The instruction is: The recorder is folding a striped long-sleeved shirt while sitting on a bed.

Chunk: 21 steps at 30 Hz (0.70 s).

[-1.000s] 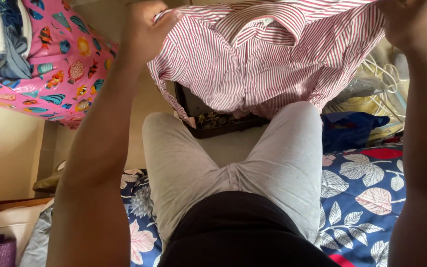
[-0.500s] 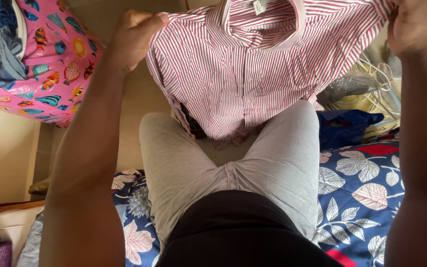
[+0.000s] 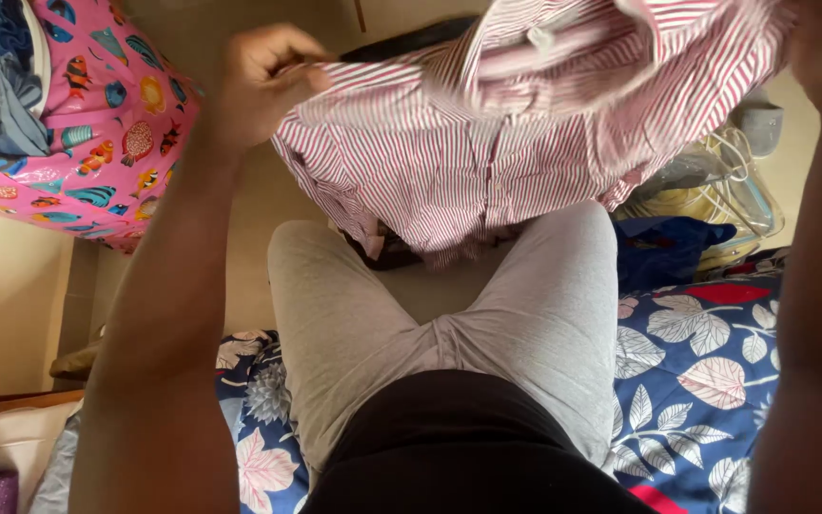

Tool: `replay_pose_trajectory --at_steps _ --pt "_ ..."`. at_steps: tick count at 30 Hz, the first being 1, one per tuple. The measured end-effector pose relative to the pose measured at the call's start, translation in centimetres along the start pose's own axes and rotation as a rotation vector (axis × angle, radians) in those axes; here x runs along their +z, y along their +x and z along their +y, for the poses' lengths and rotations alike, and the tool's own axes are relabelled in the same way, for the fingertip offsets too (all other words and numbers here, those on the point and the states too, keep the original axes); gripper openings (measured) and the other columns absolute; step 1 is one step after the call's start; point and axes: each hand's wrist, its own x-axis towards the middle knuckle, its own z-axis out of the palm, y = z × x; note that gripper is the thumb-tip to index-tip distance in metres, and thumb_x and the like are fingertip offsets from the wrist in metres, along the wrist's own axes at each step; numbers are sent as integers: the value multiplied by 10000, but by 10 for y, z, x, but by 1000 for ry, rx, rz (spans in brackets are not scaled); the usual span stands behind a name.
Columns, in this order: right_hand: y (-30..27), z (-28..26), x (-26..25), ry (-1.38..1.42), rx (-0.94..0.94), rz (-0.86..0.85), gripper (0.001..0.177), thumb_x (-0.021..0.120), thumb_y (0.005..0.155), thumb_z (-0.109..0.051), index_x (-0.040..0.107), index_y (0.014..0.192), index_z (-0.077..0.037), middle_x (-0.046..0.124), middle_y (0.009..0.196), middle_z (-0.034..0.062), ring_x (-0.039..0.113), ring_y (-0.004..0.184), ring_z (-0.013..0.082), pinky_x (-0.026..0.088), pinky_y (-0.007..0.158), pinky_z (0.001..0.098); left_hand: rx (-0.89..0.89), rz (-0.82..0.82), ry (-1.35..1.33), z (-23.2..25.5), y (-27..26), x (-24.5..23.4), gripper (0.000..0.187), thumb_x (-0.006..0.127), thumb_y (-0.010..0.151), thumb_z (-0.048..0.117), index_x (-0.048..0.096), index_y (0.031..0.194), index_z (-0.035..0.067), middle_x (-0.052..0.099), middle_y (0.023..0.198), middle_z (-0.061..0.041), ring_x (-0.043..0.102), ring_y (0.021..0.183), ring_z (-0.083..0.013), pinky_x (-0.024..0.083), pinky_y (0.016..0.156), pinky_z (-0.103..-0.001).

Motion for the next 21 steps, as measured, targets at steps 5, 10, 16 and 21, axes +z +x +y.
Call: replay_pose_trajectory --at_steps 5,10,16,21 --pt "8 -13 -4 325 53 32 111 563 1040 33 671 1058 52 712 942 183 681 779 279 485 665 383 2 -79 133 -31 -3 19 306 703 1095 184 600 888 -16 427 692 12 396 672 -80 358 595 -295" --pt "-22 6 16 353 323 -49 203 536 1132 -16 644 983 68 651 850 199 579 671 292 410 596 392 98 82 13 -25 -1 17 319 659 1159 210 571 950 -15 512 875 3 449 801 -75 406 710 -283" --pt "-50 38 38 261 372 -60 214 484 1170 18 636 1032 80 612 803 187 527 606 263 394 572 366 -43 188 -36 -14 -10 19 335 596 1172 291 580 994 7 460 810 52 386 781 -53 367 703 -270" --pt "-53 47 39 7 -14 41 334 422 1092 199 669 1284 80 628 860 135 582 648 180 487 641 294 -57 200 -46 -5 -13 15 373 590 1184 329 585 990 10 462 823 47 383 796 -59 361 720 -273"
